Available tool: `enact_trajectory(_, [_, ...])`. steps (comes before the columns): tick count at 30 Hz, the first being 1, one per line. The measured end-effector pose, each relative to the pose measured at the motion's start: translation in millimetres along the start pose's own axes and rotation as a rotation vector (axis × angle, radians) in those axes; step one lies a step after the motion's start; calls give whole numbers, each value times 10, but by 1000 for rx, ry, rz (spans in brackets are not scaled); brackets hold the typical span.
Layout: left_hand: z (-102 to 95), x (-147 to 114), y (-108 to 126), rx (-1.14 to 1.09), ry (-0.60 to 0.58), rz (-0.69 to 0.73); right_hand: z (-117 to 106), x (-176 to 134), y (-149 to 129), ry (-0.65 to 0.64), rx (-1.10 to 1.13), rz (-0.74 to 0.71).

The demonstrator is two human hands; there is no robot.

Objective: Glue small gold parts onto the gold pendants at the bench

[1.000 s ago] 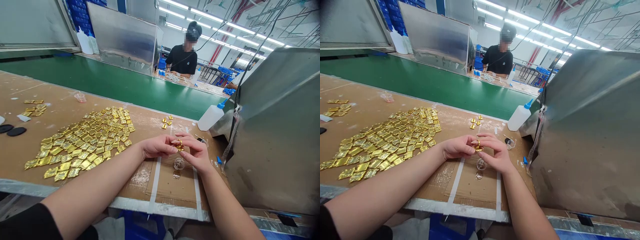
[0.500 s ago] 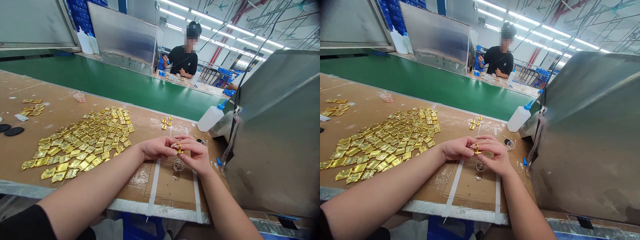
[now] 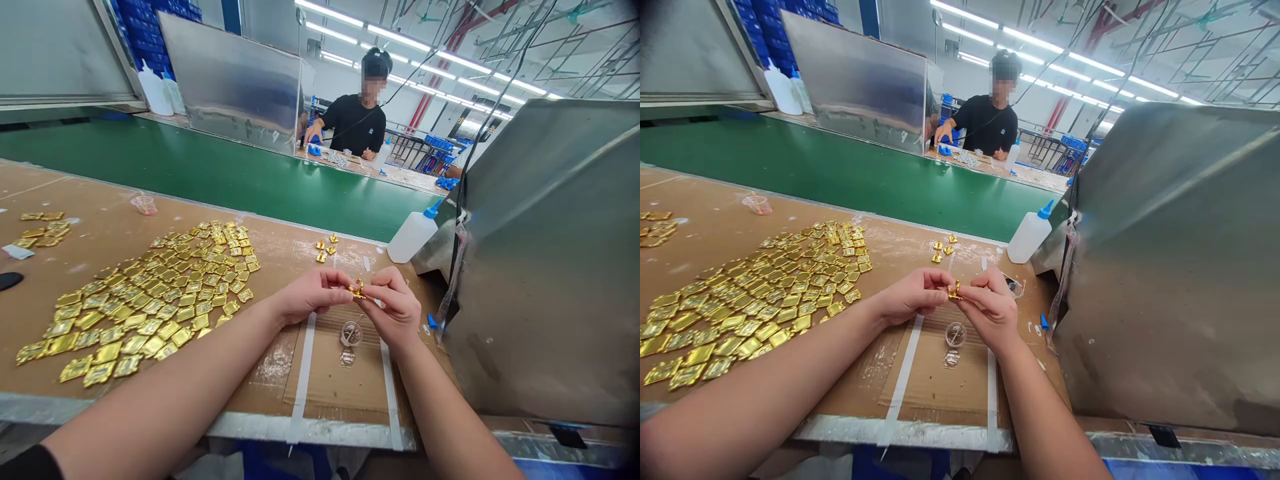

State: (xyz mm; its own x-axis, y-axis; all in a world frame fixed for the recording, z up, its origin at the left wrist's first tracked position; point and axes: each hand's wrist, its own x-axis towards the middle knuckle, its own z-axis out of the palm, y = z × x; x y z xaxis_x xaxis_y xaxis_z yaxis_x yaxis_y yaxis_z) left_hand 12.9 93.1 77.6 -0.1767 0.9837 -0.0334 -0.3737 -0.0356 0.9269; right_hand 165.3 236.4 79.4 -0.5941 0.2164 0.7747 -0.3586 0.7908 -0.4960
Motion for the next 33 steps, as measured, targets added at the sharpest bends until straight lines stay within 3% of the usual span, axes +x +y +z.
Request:
enact_trajectory(4, [88, -21, 24, 103, 90, 121, 12, 17, -13, 19, -26, 12])
enact_trajectory(8, [133, -65, 45, 189, 94, 223, 25, 11, -12, 24, 4, 17])
enact_trajectory(20, [132, -75, -50, 202, 65, 327, 38, 2, -27, 20, 45, -98])
enact_trajectory(25, [119, -73, -77, 263, 105, 351, 40, 15, -28, 8, 42, -110])
enact_trajectory(29, [126, -99, -24, 396, 193, 420, 43, 26, -32, -28, 104, -49])
enact_trajectory(33, [142, -152, 78, 606, 278, 582, 42, 1, 16, -98, 351, 87])
